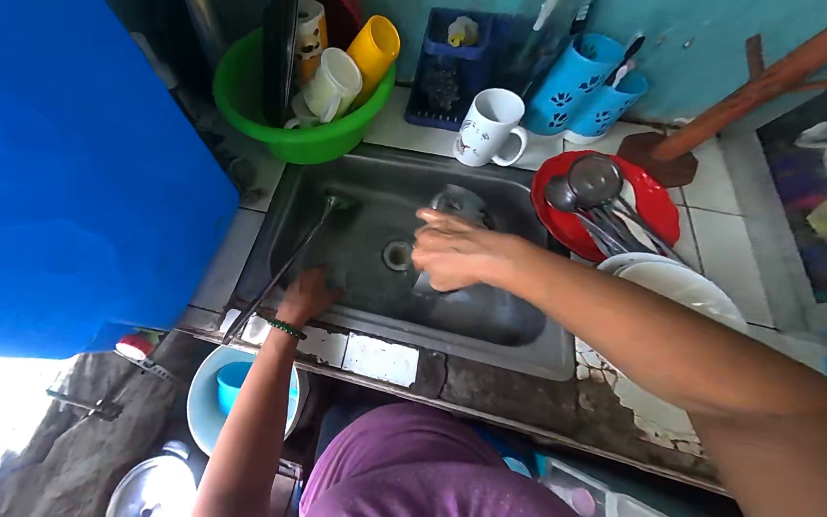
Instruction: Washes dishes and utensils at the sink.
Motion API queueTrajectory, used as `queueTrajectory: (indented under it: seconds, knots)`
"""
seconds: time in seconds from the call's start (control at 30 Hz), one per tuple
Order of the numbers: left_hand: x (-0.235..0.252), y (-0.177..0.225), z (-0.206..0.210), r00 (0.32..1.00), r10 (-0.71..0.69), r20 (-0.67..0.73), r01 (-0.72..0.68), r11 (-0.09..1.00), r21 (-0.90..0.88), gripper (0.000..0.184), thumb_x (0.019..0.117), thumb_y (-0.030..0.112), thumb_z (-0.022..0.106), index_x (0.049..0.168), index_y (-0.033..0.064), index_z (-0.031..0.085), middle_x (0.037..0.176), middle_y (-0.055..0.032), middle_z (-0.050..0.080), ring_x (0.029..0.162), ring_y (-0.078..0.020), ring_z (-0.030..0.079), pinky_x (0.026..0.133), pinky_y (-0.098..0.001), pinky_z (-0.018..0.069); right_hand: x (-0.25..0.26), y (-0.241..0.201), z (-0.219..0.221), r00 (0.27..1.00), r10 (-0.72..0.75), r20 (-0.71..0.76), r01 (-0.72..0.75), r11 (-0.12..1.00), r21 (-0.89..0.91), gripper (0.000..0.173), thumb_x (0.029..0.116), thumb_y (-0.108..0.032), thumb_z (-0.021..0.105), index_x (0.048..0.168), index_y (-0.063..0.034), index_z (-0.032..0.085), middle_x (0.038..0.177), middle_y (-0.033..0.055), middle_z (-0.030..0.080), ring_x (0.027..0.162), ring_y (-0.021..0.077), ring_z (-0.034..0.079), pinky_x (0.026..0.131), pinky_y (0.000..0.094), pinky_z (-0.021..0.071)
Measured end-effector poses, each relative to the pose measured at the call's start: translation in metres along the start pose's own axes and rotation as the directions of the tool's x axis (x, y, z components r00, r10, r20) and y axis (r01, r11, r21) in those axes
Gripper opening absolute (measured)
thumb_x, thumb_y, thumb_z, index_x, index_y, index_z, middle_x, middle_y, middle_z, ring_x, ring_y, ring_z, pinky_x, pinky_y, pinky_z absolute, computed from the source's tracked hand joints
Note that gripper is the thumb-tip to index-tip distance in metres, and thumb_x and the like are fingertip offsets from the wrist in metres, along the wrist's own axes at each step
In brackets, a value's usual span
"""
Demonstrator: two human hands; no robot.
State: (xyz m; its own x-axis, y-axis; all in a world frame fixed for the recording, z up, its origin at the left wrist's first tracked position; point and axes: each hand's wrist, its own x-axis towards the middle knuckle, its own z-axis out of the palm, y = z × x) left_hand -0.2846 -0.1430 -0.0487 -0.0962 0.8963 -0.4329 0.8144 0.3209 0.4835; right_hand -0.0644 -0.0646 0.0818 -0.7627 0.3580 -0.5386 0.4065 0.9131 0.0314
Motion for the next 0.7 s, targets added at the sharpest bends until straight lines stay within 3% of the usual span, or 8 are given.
queueTrajectory:
  seconds: [0.1,0.2,0.4,0.47,0.57,0.7]
  knots:
    - [-0.001,-0.001,0.0,1.0,-0.016,-0.009,0.016,1.0,-0.017,0.058,0.0973,0.033,0.071,0.145,0.0039,0.055,0.132,-0.0254,0.064,0.124,-0.0427,0.06,0.105,-0.0626,0.0452,0.015,-0.017,-0.024,0.999,-0.032,0.036,0.035,0.994,-0.099,0.024,0.0917,-0.018,0.072,0.082,0.004,0.072,0.084,0.0175,0.071,0.096,0.0367,0.068,0.119,0.0574,0.0245]
    - [-0.001,-0.002,0.002,0.999,-0.019,-0.034,0.018,0.999,-0.033,0.057,0.0958,0.032,0.073,0.142,0.0037,0.057,0.13,-0.025,0.064,0.122,-0.0428,0.061,0.103,-0.063,0.0465,0.035,-0.028,-0.035,0.993,-0.09,0.079,0.103,0.977,-0.187,0.031,0.0927,-0.026,0.073,0.086,0.0041,0.073,0.088,0.0174,0.071,0.097,0.0358,0.067,0.117,0.057,0.0263]
    - [-0.007,-0.005,0.005,0.994,-0.011,-0.111,0.001,0.996,-0.091,0.055,0.0942,0.031,0.075,0.139,0.003,0.06,0.125,-0.025,0.066,0.115,-0.0436,0.064,0.098,-0.0645,0.049,0.051,-0.032,-0.034,0.983,-0.102,0.15,0.128,0.976,-0.176,0.035,0.0962,-0.028,0.069,0.087,0.0061,0.071,0.091,0.0198,0.07,0.1,0.0377,0.066,0.113,0.0572,0.0303]
    - [-0.008,-0.005,0.006,0.991,-0.021,-0.129,0.004,0.992,-0.128,0.054,0.093,0.03,0.076,0.138,0.0033,0.061,0.124,-0.0267,0.066,0.115,-0.0458,0.064,0.096,-0.0665,0.0488,0.047,-0.023,-0.032,0.991,-0.098,0.088,0.108,0.988,-0.113,0.032,0.0946,-0.022,0.069,0.08,0.0061,0.07,0.086,0.0207,0.069,0.096,0.0392,0.065,0.11,0.0588,0.0322]
    - [0.004,-0.01,0.01,0.991,-0.025,-0.13,0.009,0.992,-0.122,0.057,0.0906,0.035,0.077,0.137,0.0051,0.062,0.13,-0.0241,0.064,0.124,-0.0416,0.06,0.103,-0.0639,0.0465,0.038,-0.007,-0.023,0.998,-0.068,-0.012,0.067,0.996,-0.058,0.027,0.0921,-0.017,0.068,0.074,0.0031,0.068,0.078,0.0191,0.067,0.089,0.039,0.066,0.107,0.06,0.0344]
    - [0.007,-0.013,0.012,0.984,-0.027,-0.174,-0.003,0.986,-0.167,0.058,0.0882,0.037,0.078,0.135,0.0048,0.064,0.128,-0.0233,0.065,0.122,-0.0398,0.062,0.102,-0.0625,0.0484,0.009,0.001,0.0,0.973,0.188,-0.132,-0.186,0.982,0.023,0.023,0.0945,-0.014,0.068,0.077,-0.0006,0.07,0.077,0.018,0.068,0.088,0.0387,0.067,0.105,0.06,0.0388]
